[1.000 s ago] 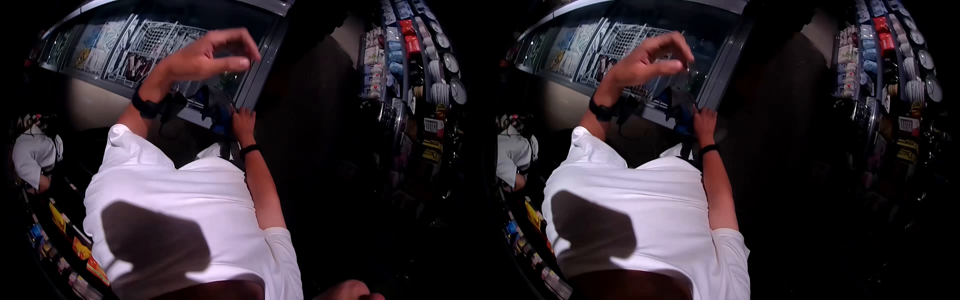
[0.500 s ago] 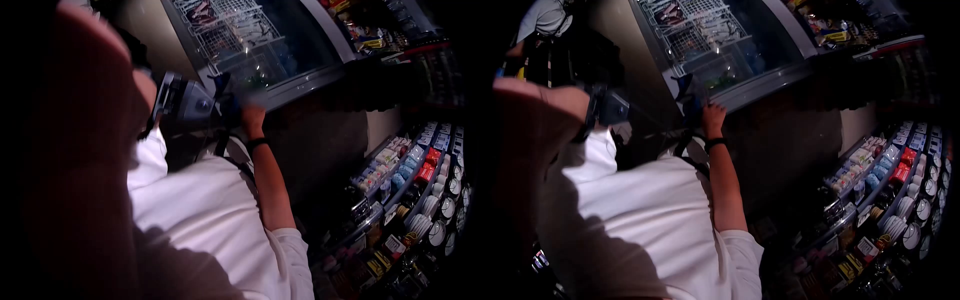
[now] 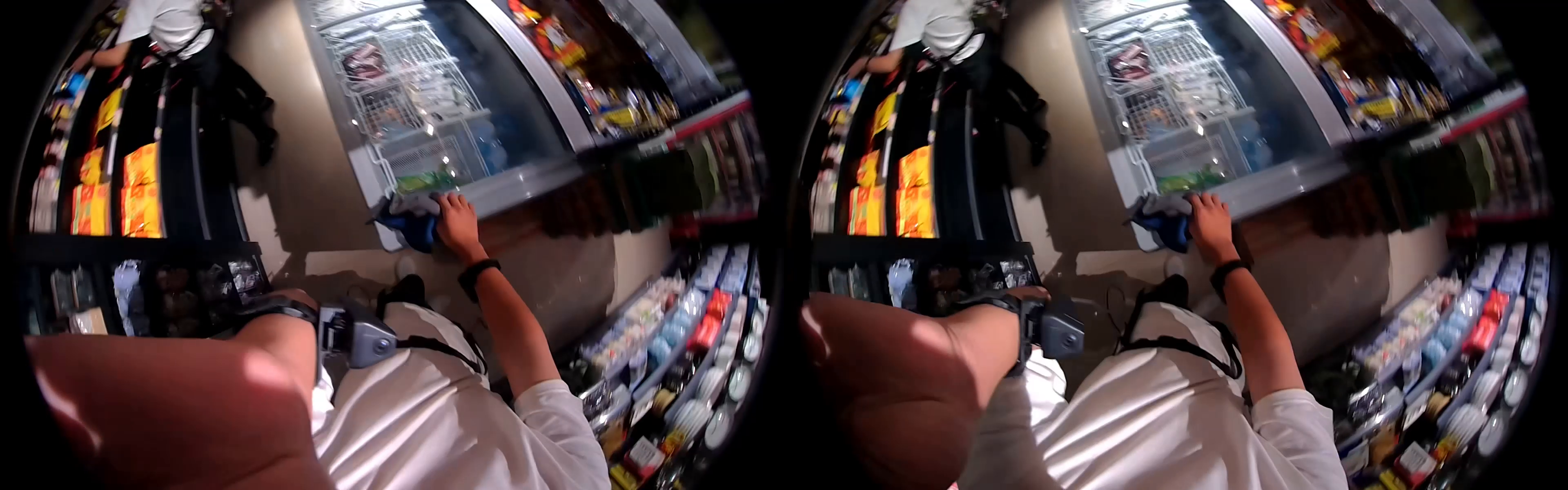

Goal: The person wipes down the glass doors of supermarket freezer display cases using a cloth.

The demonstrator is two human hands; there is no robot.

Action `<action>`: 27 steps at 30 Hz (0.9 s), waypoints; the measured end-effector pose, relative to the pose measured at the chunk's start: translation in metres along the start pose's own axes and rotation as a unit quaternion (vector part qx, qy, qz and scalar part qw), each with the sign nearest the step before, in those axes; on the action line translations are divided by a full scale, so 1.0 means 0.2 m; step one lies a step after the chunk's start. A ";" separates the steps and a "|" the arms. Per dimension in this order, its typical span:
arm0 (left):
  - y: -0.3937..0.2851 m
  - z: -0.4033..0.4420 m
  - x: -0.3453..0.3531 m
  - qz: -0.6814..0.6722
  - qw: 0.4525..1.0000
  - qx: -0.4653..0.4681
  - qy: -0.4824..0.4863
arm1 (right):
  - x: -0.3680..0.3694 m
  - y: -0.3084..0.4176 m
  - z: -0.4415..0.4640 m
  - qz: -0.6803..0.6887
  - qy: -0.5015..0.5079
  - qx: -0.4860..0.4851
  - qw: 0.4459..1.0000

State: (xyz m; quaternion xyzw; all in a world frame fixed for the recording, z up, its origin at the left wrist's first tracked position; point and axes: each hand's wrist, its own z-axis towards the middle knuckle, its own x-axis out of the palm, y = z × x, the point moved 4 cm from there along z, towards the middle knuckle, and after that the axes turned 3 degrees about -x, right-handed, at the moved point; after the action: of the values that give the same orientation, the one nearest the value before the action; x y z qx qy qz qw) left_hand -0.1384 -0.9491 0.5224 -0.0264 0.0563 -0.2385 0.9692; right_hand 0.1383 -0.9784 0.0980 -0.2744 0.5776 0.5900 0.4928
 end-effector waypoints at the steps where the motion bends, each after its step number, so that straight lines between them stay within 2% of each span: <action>1: 0.03 -0.01 -0.04 0.007 1.000 0.002 -0.003 | 0.08 0.02 0.09 -0.015 0.012 -0.024 1.000; 3: 0.01 -0.02 -0.11 0.027 0.999 0.000 -0.021 | 0.21 0.06 0.13 -0.014 0.036 -0.066 0.997; 5: 0.02 -0.06 -0.16 0.039 0.999 -0.004 -0.032 | 0.43 0.08 0.11 -0.053 0.088 -0.026 0.994; 6: 0.03 -0.08 -0.17 0.045 0.998 -0.010 -0.033 | 0.45 0.14 0.11 -0.023 0.102 -0.019 0.994; 8: 0.01 -0.08 -0.12 0.054 0.998 -0.011 -0.032 | 0.33 0.10 0.12 -0.051 0.076 -0.072 0.993; 10: 0.06 -0.07 -0.12 0.060 0.997 -0.028 -0.034 | 0.31 -0.10 0.17 -0.165 0.063 -0.057 0.983; 12: 0.06 -0.08 -0.13 0.063 0.997 -0.037 -0.032 | 0.12 -0.27 0.20 -0.097 0.075 0.030 0.992; 13: 0.06 -0.09 -0.12 0.070 0.996 -0.032 -0.033 | 0.05 -0.38 0.18 -0.063 0.008 0.015 0.998; 14: 0.06 -0.10 -0.14 0.077 0.996 -0.030 -0.034 | 0.05 -0.47 0.22 -0.075 0.001 0.005 0.997; 16: 0.05 -0.10 -0.15 0.085 0.995 -0.028 -0.038 | -0.05 -0.59 0.22 -0.113 0.047 0.087 0.989; 19: 0.01 -0.11 -0.16 0.120 0.991 -0.042 -0.044 | 0.03 -0.59 0.31 -0.155 0.088 0.073 0.981; 21: -0.02 -0.11 -0.15 0.156 0.985 -0.060 -0.042 | 0.18 -0.52 0.35 -0.166 0.115 0.039 0.979; 24: -0.05 -0.10 -0.09 0.196 0.978 -0.062 -0.042 | 0.32 -0.37 0.35 -0.225 0.090 -0.096 0.965; 26: -0.09 -0.08 -0.03 0.227 0.972 -0.052 -0.037 | 0.35 -0.23 0.35 -0.216 0.093 -0.203 0.951; 27: -0.09 -0.08 0.01 0.241 0.969 -0.049 -0.034 | 0.33 -0.18 0.36 -0.164 0.110 -0.262 0.945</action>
State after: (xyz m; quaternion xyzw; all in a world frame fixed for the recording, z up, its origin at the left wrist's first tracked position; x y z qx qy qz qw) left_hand -0.1472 -0.9663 0.5084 -0.0679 0.0394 0.0066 0.9969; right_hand 0.1643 -0.8979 0.0374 -0.5479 0.4001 0.5982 0.4265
